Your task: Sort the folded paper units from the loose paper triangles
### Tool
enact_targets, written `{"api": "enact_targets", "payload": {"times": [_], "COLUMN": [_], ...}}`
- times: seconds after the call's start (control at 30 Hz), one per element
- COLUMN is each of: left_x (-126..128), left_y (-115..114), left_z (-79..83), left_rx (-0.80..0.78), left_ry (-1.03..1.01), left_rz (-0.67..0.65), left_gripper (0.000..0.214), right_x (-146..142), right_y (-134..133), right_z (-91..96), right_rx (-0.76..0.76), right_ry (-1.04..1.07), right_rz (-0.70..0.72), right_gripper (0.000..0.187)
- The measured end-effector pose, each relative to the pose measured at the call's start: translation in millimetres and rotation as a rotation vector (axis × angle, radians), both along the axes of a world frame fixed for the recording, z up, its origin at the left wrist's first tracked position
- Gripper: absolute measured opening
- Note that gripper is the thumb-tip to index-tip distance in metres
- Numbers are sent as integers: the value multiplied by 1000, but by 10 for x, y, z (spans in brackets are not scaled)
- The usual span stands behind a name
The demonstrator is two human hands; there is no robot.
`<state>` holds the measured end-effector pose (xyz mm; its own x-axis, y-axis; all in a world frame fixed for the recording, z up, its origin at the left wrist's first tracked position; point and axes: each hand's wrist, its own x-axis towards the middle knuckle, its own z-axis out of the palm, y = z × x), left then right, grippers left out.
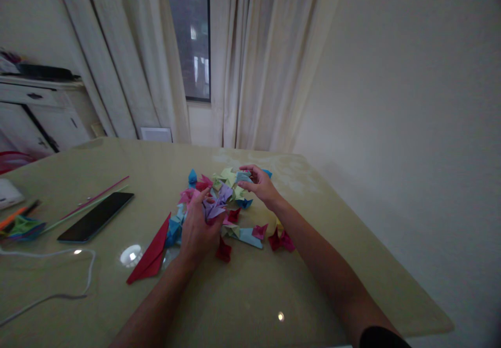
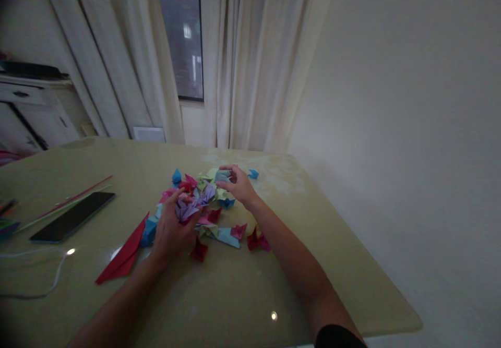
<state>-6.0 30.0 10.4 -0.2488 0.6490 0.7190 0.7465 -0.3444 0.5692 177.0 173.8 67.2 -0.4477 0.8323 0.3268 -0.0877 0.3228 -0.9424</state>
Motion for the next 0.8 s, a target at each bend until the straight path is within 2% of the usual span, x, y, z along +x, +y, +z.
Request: {"api": "enact_targets", "payload": {"times": [0.23,0.53,0.8], "left_x": [32,23,21], "left_y": [-4,-8,8], "left_z": [29,-17,9], "left_rx": [52,-70,-14], "left_ry": [19,-44,-72], "left_rz": [34,-35,-74], "left_gripper": [63,53,61], "right_x": [-12,-13,-10], "right_y": [36,56,67], "right_z": [-33,-56,-63], "right_rx": [40,-23,-40], "right_ry": [21,1,3], "right_rz": [16,-3,0], "right_gripper": [56,33,30]}}
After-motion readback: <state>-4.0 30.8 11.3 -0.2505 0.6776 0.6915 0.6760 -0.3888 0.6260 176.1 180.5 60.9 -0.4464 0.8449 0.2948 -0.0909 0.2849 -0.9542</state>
